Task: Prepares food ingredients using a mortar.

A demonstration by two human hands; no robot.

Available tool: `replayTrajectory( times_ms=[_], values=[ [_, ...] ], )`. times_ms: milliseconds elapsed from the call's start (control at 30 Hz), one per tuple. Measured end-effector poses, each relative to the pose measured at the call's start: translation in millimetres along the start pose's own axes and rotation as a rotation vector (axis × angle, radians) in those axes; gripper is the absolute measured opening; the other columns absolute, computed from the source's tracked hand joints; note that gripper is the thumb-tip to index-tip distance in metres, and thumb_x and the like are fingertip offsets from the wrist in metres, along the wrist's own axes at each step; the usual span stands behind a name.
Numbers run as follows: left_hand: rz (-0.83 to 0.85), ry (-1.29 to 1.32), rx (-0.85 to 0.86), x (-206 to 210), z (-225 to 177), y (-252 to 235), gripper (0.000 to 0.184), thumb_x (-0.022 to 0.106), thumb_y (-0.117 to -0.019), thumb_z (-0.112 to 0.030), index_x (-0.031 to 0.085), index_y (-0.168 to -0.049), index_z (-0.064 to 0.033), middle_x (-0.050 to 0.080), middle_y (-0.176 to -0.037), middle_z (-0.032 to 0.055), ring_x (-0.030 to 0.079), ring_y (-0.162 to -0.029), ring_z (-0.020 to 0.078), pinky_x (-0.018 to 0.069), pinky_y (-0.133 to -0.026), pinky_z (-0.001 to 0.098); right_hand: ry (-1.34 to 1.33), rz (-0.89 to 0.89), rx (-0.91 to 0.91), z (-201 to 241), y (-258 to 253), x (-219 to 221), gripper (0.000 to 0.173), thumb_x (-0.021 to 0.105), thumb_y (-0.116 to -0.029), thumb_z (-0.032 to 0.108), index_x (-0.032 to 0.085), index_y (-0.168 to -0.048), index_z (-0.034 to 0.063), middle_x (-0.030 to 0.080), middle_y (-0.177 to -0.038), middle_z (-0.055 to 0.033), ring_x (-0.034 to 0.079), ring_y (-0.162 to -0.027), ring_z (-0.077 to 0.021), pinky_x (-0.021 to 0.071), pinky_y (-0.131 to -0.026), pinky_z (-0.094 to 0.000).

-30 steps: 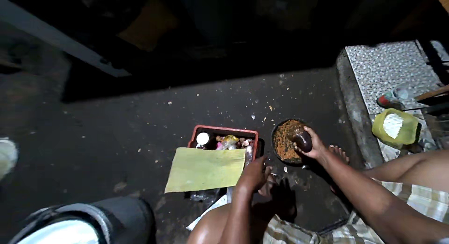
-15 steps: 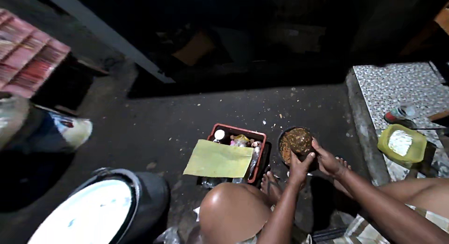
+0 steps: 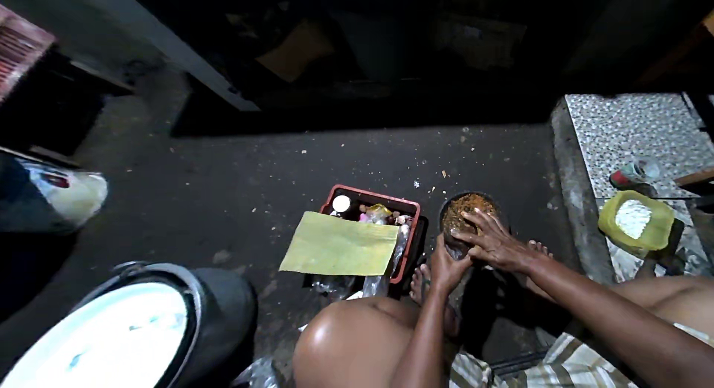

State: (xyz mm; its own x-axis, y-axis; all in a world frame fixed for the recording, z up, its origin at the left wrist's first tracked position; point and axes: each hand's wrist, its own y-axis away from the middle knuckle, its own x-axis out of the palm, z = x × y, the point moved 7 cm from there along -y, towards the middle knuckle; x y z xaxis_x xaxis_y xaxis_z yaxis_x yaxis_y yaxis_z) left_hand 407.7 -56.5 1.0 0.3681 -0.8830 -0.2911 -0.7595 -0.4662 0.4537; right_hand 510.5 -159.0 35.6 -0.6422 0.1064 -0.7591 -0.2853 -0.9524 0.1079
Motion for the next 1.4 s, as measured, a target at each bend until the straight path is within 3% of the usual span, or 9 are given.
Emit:
replayTrajectory(
  times_ms=[233, 333, 500, 667, 867, 1033, 1167, 1267, 1400],
  values=[
    [0.09, -0.161, -0.001, 7.2, 6.8, -9.6, 0.093, 0.084, -0.0805, -0.025, 0.034, -0.153, 0.0031, 0.061, -0.134, 0.0252, 0.061, -0.125, 0.0324, 0.0469, -0.109, 0.0477, -0.16, 0.008, 0.352, -82.4, -17.1, 5.7, 0.056, 0.021, -0.1107, 0.047, 0.051, -0.154, 0.0272, 0.022, -0.171, -0.0177, 0.014, -0.157, -0.0448, 0.0139, -0.126, -0.0638],
    [0.132, -0.263, 0.021, 13.4, 5.8, -19.5, 0.092, 0.083, -0.0812, -0.025, 0.034, -0.154, 0.0027, 0.062, -0.134, 0.024, 0.062, -0.125, 0.032, 0.047, -0.109, 0.047, -0.173, -0.139, 0.152, -64.1, -15.5, 0.0, 0.054, 0.029, -0.1093, 0.046, 0.064, -0.144, 0.0237, 0.036, -0.164, -0.0193, 0.024, -0.154, -0.0441, 0.0227, -0.123, -0.0629],
    [0.206, -0.359, 0.082, 26.7, 6.8, -34.6, 0.089, 0.083, -0.0808, -0.021, 0.036, -0.152, 0.0045, 0.058, -0.14, 0.024, 0.058, -0.13, 0.0315, 0.0443, -0.113, 0.0451, -0.056, -0.056, 0.017, -61.3, -21.0, 15.5, 0.053, 0.025, -0.1086, 0.056, 0.066, -0.137, 0.0385, 0.045, -0.161, -0.0081, 0.026, -0.155, -0.0408, 0.0201, -0.122, -0.0666],
    [0.25, -0.379, 0.034, 30.7, 12.2, -31.7, 0.092, 0.082, -0.083, -0.022, 0.031, -0.156, 0.0028, 0.052, -0.146, 0.0244, 0.054, -0.135, 0.0327, 0.0421, -0.114, 0.046, -0.237, 0.117, 0.361, -104.5, -26.4, 24.8, 0.052, 0.026, -0.1132, 0.039, 0.061, -0.144, 0.0166, 0.039, -0.165, -0.0082, 0.021, -0.157, -0.0369, 0.0152, -0.126, -0.0598],
    [0.144, -0.217, 0.0, 23.1, 18.1, -38.3, 0.089, 0.082, -0.0828, -0.022, 0.034, -0.152, 0.007, 0.059, -0.136, 0.0265, 0.06, -0.127, 0.0328, 0.0456, -0.11, 0.0467, -0.327, 0.255, 0.489, -103.2, -15.5, 21.5, 0.054, 0.026, -0.1149, 0.033, 0.055, -0.145, -0.0029, 0.049, -0.155, -0.021, 0.043, -0.147, -0.0356, 0.0269, -0.124, -0.0512],
    [0.075, -0.093, -0.092, 20.4, 30.5, -46.6, 0.086, 0.082, -0.0834, -0.02, 0.035, -0.151, 0.0043, 0.061, -0.133, 0.0251, 0.062, -0.122, 0.0303, 0.0492, -0.106, 0.0465, -0.423, 0.319, 0.484, -79.4, -18.4, 4.2, 0.055, 0.026, -0.1151, 0.034, 0.068, -0.125, -0.0003, 0.065, -0.132, -0.0197, 0.059, -0.128, -0.0302, 0.0402, -0.113, -0.0506],
    [0.09, 0.253, -0.234, 24.7, 51.2, -46.2, 0.079, 0.078, -0.086, -0.018, 0.035, -0.15, 0.0007, 0.061, -0.127, 0.0221, 0.068, -0.105, 0.0248, 0.06, -0.088, 0.0408, -0.294, -0.134, 0.422, -106.2, -26.7, -6.8, 0.03, 0.051, -0.108, 0.019, 0.074, -0.112, 0.0004, 0.071, -0.112, -0.0177, 0.068, -0.106, -0.0298, 0.0529, -0.099, -0.0483],
    [0.098, 0.404, -0.292, 27.9, 46.8, -42.6, 0.068, 0.075, -0.0906, -0.012, 0.037, -0.146, 0.0026, 0.065, -0.109, 0.0203, 0.071, -0.082, 0.0222, 0.0623, -0.073, 0.0363, -0.105, 0.035, 0.584, -131.7, -22.9, 20.0, 0.04, 0.057, -0.1022, 0.012, 0.062, -0.141, 0.0099, 0.057, -0.144, -0.0212, 0.051, -0.135, -0.0419, 0.0416, -0.111, -0.0608],
    [0.107, 0.466, -0.332, 29.9, 42.1, -37.4, 0.061, 0.071, -0.0936, -0.008, 0.038, -0.144, 0.0028, 0.065, -0.102, 0.0187, 0.069, -0.076, 0.0205, 0.062, -0.069, 0.0337, -0.124, -0.098, 0.22, -94.8, -30.1, 30.0, 0.052, 0.055, -0.096, -0.002, 0.064, -0.142, 0.022, 0.058, -0.146, -0.0145, 0.054, -0.135, -0.0365, 0.0465, -0.11, -0.0566]
  ],
)
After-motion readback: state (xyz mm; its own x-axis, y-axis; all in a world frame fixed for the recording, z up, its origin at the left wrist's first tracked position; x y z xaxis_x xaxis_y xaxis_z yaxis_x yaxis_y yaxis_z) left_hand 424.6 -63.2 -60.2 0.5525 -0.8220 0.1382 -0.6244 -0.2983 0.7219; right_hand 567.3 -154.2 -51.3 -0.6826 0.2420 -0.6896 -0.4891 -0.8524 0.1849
